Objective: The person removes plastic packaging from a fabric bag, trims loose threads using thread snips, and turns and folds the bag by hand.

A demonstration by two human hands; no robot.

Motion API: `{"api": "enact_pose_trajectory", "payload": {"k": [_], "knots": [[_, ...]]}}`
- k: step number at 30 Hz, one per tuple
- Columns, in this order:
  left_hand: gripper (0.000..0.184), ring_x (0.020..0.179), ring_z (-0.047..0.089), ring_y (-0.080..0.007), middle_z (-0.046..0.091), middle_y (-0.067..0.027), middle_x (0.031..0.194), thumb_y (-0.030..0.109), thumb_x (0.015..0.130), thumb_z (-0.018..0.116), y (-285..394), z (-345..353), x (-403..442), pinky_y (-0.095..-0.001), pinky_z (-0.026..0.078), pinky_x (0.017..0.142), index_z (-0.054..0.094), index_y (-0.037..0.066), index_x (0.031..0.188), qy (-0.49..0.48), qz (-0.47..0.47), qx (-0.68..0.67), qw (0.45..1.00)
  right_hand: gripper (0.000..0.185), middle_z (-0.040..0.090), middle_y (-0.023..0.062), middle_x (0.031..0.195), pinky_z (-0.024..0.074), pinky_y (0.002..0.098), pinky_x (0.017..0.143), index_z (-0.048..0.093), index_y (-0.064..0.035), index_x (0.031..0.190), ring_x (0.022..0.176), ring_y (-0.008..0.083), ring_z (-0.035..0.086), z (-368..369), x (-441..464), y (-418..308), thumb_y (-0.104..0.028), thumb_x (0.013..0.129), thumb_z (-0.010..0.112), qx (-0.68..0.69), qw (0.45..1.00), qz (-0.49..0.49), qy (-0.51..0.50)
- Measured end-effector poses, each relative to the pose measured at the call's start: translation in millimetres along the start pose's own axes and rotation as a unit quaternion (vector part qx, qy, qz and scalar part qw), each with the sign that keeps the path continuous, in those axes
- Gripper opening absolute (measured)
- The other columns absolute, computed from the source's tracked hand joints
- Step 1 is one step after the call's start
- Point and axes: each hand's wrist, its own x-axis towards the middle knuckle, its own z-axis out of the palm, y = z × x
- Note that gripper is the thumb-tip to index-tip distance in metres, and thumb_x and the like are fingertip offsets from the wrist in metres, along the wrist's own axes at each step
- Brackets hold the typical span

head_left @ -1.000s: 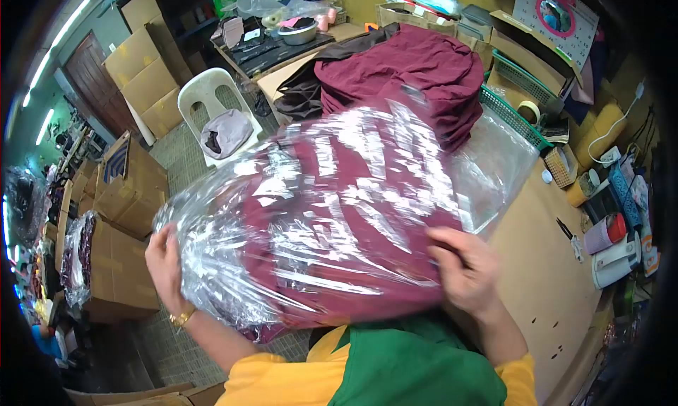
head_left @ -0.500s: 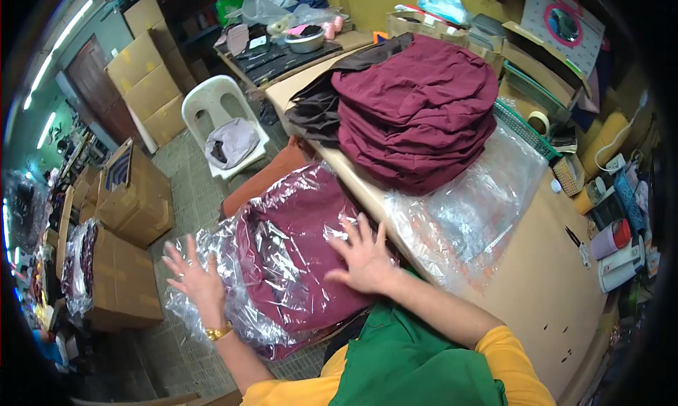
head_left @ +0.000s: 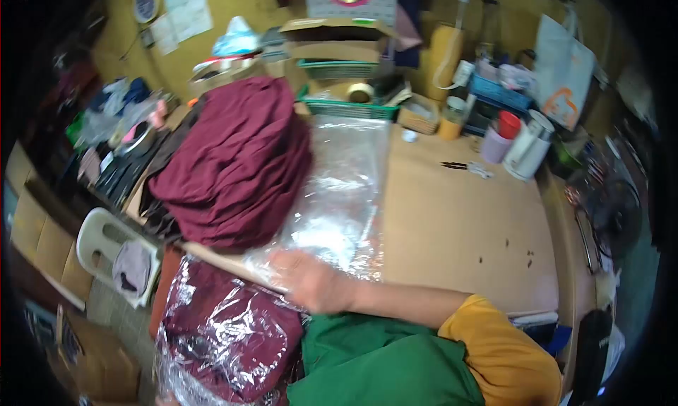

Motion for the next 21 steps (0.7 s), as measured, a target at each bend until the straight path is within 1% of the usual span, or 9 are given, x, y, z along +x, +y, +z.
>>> {"api": "enact_pose_trajectory", "payload": {"k": [1, 2, 4, 5, 10, 14, 17, 19, 21], "knots": [[0.049, 0.07, 0.067, -0.0205, 0.07, -0.0094, 0.089, 0.057, 0.096, 0.05, -13.0, -15.8, -1.8, -0.0299, 0.051, 0.053, 0.072, 0.013, 0.096, 0.267, 0.014, 0.186, 0.945, 0.046, 0.045, 0.0244, 0.144, 0.0336, 0.0484, 0.112, 0.056, -0.0025, 0.126, 0.136, 0.039, 0.041, -32.1, -21.3, 35.9, -0.009, 0.081, 0.066, -0.026, 0.998, 0.035, 0.035], [0.056, 0.066, 0.068, -0.027, 0.073, -0.008, 0.095, 0.068, 0.087, 0.055, 11.9, -122.5, 1.6, -0.0358, 0.052, 0.055, 0.074, 0.016, 0.096, 0.128, 0.008, 0.037, 0.991, 0.043, 0.05, 0.0239, 0.138, 0.0359, 0.0457, 0.11, 0.057, -0.0024, 0.125, 0.132, 0.0397, 0.044, -63.4, -42.0, 68.0, -0.002, 0.082, 0.061, -0.156, 0.976, 0.105, 0.11], [0.061, 0.062, 0.067, -0.0354, 0.074, -0.0089, 0.09, 0.071, 0.084, 0.058, 35.0, -163.9, 28.2, -0.0428, 0.053, 0.055, 0.075, 0.015, 0.101, 0.291, 0.129, -0.268, 0.909, 0.04, 0.051, 0.0241, 0.136, 0.0355, 0.0442, 0.111, 0.056, -0.0025, 0.127, 0.131, 0.0397, 0.045, -122.4, -109.5, 142.1, 0.0, 0.087, 0.053, -0.185, 0.916, 0.309, 0.175], [0.057, 0.121, 0.052, -0.0389, 0.055, -0.0279, 0.132, 0.039, 0.093, 0.064, 38.7, -127.1, 69.1, -0.0472, 0.039, 0.106, 0.056, 0.0, 0.135, 0.043, 0.112, -0.367, 0.922, 0.04, 0.049, 0.0252, 0.137, 0.0343, 0.0438, 0.112, 0.054, -0.0026, 0.13, 0.131, 0.0393, 0.044, -149.5, -144.7, 183.2, -0.001, 0.089, 0.05, -0.223, 0.866, 0.41, 0.177], [0.039, 0.121, 0.054, -0.0305, 0.06, -0.0172, 0.128, 0.011, 0.088, 0.068, 213.3, -290.8, 56.7, -0.0401, 0.039, 0.106, 0.063, 0.002, 0.126, 0.173, 0.274, -0.644, 0.693, 0.053, 0.036, 0.0245, 0.152, 0.0197, 0.0545, 0.119, 0.041, -0.0014, 0.143, 0.143, 0.0369, 0.031, -224.0, -215.7, 239.9, -0.027, 0.098, 0.05, -0.376, 0.663, 0.645, 0.064], [0.048, 0.125, 0.054, -0.0342, 0.058, -0.0203, 0.132, 0.023, 0.091, 0.067, 343.3, -384.5, 46.1, -0.0424, 0.039, 0.109, 0.057, 0.001, 0.132, 0.138, 0.42, -0.678, 0.587, 0.044, 0.043, 0.0186, 0.147, 0.0222, 0.0548, 0.117, 0.046, -0.003, 0.138, 0.137, 0.0369, 0.039, -200.9, -188.2, 187.9, -0.02, 0.097, 0.05, -0.378, 0.742, 0.553, -0.023], [0.067, 0.125, 0.054, -0.0383, 0.057, -0.0266, 0.131, 0.043, 0.091, 0.064, 430.1, -373.3, 60.3, -0.0475, 0.041, 0.105, 0.049, -0.002, 0.138, 0.189, 0.431, -0.568, 0.675, 0.036, 0.055, 0.0177, 0.133, 0.0279, 0.0536, 0.114, 0.056, -0.0024, 0.126, 0.13, 0.0334, 0.047, -185.6, -225.0, 211.8, -0.015, 0.093, 0.056, -0.302, 0.839, 0.411, 0.191], [0.054, 0.109, 0.063, -0.0381, 0.066, -0.0255, 0.112, 0.042, 0.089, 0.067, 433.6, -388.8, 64.5, -0.0454, 0.049, 0.092, 0.061, 0.0, 0.123, 0.023, 0.433, -0.57, 0.698, 0.032, 0.058, 0.0175, 0.126, 0.0327, 0.0489, 0.111, 0.058, -0.0025, 0.121, 0.124, 0.0339, 0.05, -183.5, -222.6, 213.1, -0.012, 0.091, 0.057, -0.372, 0.81, 0.414, 0.188], [0.047, 0.102, 0.065, -0.0378, 0.068, -0.0243, 0.103, 0.041, 0.088, 0.068, 439.0, -392.0, 80.1, -0.0451, 0.05, 0.087, 0.064, 0.001, 0.113, 0.011, 0.428, -0.564, 0.706, 0.028, 0.062, 0.0173, 0.119, 0.0375, 0.0442, 0.108, 0.06, -0.0027, 0.116, 0.119, 0.0343, 0.054, -181.1, -219.6, 209.3, -0.009, 0.089, 0.059, -0.435, 0.772, 0.423, 0.19]]}}
